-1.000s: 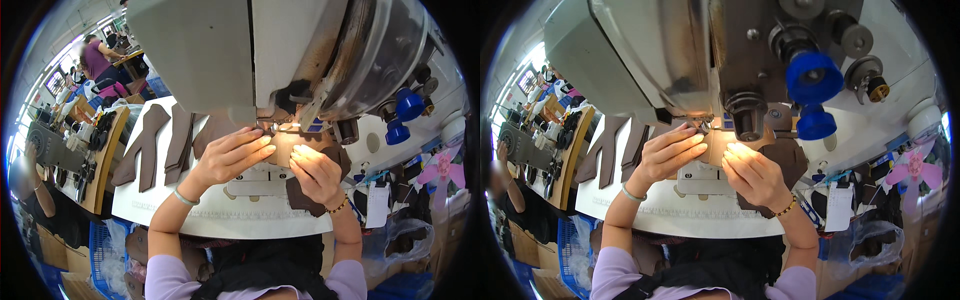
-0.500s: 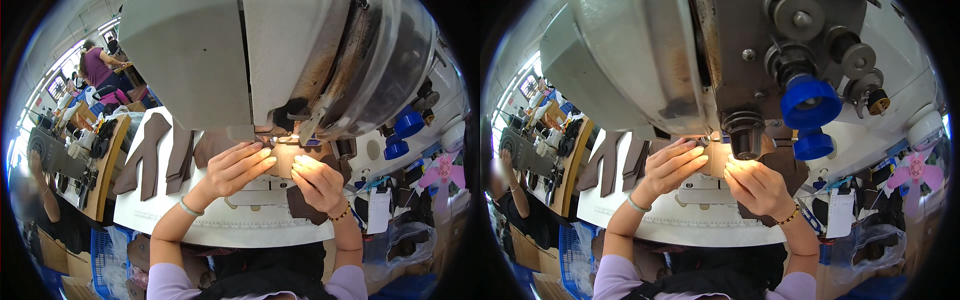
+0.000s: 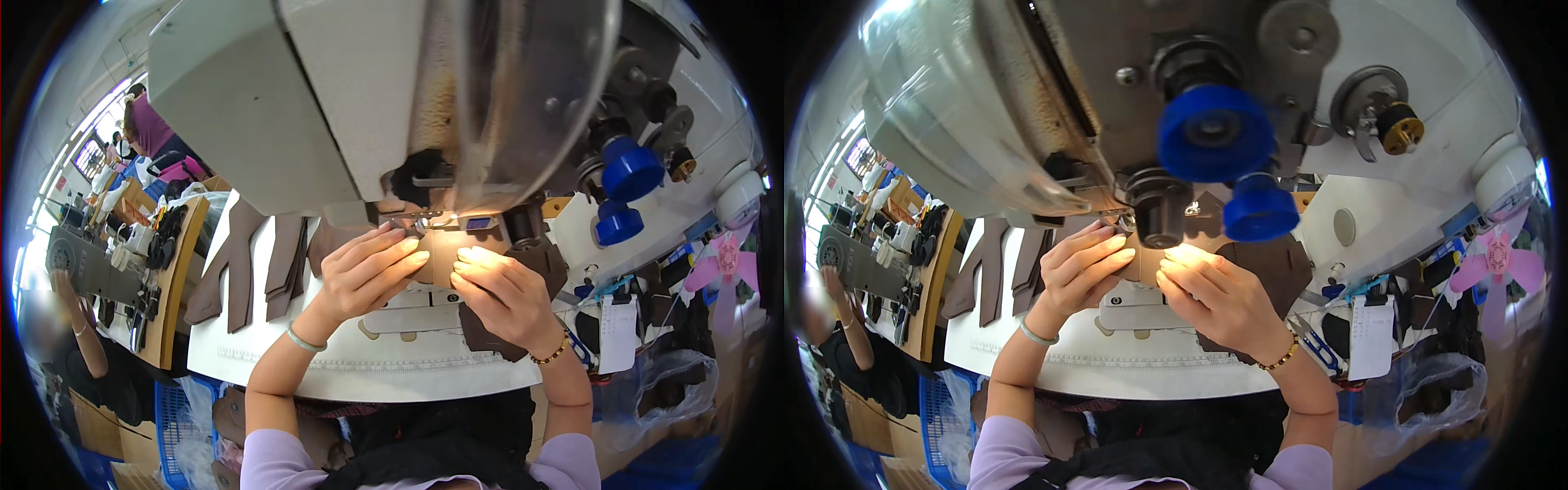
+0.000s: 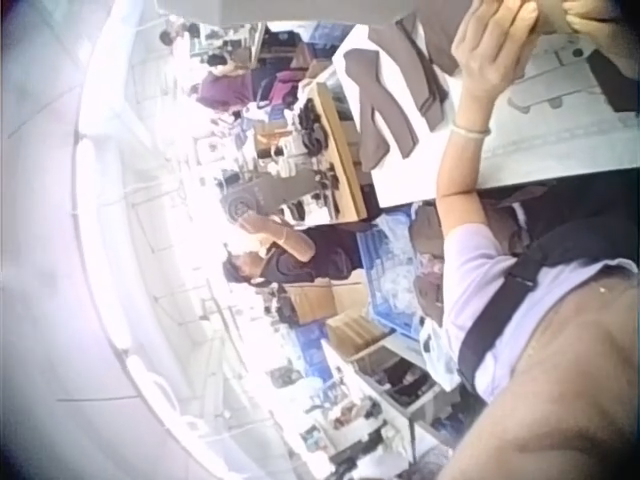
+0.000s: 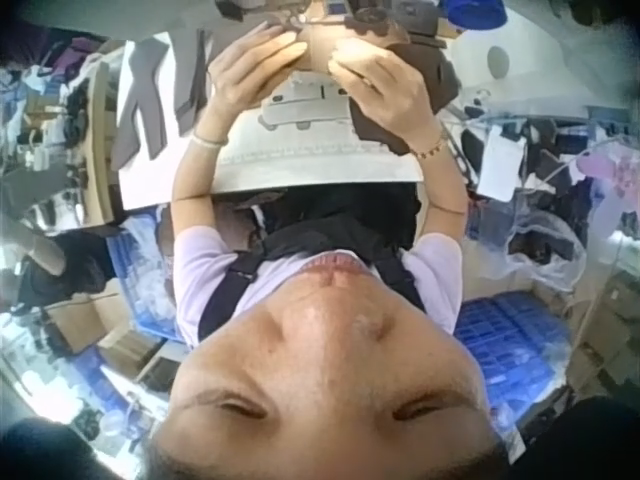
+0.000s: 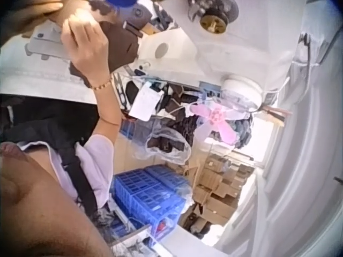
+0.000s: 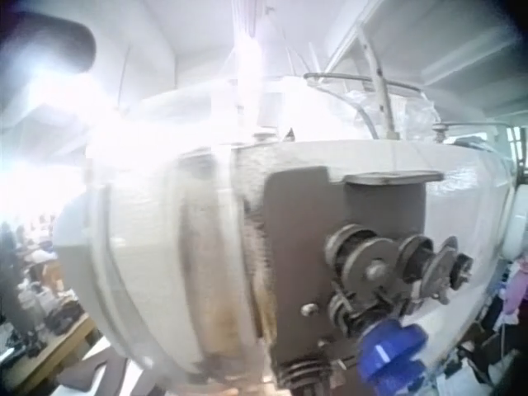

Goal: The worker is using a sewing machine to stitch together components of a leather shoe upper.

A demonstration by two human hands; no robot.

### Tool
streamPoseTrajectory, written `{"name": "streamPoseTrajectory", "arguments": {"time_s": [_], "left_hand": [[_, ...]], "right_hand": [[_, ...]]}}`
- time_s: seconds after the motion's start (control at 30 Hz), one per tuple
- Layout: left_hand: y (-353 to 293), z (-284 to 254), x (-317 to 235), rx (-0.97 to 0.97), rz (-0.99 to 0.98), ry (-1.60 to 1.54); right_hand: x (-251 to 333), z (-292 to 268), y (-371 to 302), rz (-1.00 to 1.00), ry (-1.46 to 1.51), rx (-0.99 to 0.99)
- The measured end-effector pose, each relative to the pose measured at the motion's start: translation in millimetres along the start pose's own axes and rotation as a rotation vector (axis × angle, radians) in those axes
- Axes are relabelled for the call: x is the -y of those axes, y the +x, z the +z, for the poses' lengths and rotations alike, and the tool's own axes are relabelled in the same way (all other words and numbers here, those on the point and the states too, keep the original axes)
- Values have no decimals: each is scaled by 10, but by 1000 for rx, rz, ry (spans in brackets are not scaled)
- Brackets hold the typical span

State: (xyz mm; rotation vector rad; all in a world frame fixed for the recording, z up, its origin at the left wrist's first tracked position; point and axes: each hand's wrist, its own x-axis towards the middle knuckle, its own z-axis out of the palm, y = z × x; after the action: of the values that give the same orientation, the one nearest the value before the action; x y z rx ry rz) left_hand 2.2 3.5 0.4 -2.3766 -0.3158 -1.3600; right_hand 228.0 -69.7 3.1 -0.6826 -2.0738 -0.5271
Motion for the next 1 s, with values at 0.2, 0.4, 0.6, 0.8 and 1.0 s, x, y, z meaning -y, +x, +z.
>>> {"name": "streamPoseTrajectory", "arguments": {"time_s": [0.2, 0.4, 0.6, 0.8, 1.0], "left_hand": [[31, -38, 11, 30, 23, 56], [109, -121, 61, 64, 171, 138], [278, -287, 132, 189, 415, 200], [244, -299, 5, 289, 419, 254], [80, -84, -119, 108, 105, 225]], "right_hand": [[51, -803, -256, 121, -199, -139], [90, -1010, -161, 190, -186, -14], [130, -108, 54, 99, -97, 159], [50, -161, -22, 81, -69, 50], [-407, -1551, -691, 194, -637, -867]]}}
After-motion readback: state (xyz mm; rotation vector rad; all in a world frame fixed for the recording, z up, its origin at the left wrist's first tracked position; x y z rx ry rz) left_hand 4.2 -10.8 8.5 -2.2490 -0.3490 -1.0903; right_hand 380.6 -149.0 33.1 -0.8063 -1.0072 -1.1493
